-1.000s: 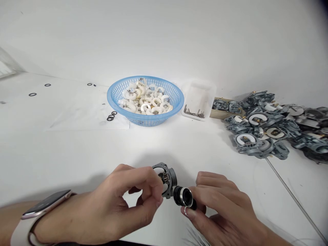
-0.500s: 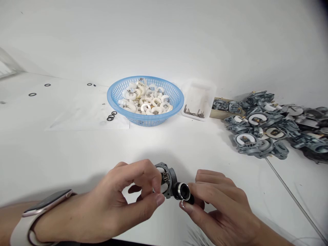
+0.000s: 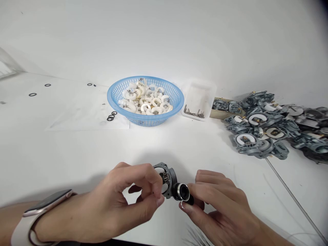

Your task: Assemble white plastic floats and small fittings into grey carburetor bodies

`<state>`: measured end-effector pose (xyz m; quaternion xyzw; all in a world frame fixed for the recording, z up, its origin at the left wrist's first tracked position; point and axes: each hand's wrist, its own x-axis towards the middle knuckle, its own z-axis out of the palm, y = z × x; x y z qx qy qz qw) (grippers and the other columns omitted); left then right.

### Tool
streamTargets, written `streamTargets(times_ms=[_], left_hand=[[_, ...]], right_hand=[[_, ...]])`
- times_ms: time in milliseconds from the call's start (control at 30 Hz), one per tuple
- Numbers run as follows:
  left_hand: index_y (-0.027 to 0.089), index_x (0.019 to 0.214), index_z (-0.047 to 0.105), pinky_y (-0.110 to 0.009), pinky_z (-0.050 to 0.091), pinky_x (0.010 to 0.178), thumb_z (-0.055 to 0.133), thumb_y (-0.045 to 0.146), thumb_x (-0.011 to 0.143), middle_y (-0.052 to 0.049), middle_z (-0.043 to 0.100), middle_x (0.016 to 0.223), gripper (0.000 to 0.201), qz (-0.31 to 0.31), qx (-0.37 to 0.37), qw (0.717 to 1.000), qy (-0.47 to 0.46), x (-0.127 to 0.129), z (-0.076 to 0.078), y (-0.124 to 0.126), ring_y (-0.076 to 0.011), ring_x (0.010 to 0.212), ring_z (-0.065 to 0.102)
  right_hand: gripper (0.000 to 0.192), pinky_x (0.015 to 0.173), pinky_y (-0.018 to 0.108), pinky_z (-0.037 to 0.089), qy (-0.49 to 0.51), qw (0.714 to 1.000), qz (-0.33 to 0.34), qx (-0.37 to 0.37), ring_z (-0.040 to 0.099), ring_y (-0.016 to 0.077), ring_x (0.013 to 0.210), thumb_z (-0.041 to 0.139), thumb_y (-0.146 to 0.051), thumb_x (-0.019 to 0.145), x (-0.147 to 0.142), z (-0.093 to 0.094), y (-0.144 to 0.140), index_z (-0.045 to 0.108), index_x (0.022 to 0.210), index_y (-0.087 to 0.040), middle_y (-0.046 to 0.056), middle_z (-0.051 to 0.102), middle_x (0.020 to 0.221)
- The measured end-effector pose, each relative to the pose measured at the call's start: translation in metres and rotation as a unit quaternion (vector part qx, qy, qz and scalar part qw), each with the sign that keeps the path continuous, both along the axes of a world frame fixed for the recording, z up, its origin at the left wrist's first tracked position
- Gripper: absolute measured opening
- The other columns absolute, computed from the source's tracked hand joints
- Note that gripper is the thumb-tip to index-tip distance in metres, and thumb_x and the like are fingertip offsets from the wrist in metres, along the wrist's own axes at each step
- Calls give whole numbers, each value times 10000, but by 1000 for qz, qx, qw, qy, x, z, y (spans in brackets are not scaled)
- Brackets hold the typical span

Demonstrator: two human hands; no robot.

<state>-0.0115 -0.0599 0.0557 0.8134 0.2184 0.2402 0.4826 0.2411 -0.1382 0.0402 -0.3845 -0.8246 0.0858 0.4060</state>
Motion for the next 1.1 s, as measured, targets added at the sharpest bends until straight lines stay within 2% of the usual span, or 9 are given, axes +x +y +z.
streamTargets(times_ms=[400,633,900,1100], left_hand=[[237,897,595,-217,461,629,630,96,996,65,600,714,176,-3,-19,1000,7,-1,0,-1,-96,629,521],[235,910,626,-225,473,628,652,87,974,58,648,740,164,7,-12,1000,20,-2,0,0,-99,631,562],[240,922,625,-226,453,604,663,60,986,66,644,708,195,7,-15,1000,-9,0,-1,1,-96,620,585],[248,973,643,-234,464,627,708,179,1031,69,626,698,111,9,-31,999,6,-1,-1,0,-106,627,552]], right_hand=[[112,555,281,401,-25,1000,0,0,428,118,544,591,-108,1082,0,1,0,596,1026,-204,-67,567,649],[85,556,299,411,-38,999,9,15,479,132,544,606,-99,1068,-2,-1,0,632,1058,-180,-16,695,733],[55,584,292,388,-48,999,19,-2,458,132,561,604,-122,1094,-1,-2,0,646,1109,-154,-10,690,731],[83,578,303,373,-47,999,13,4,457,125,559,584,-108,1099,-2,-2,-2,633,1080,-172,-8,724,763]])
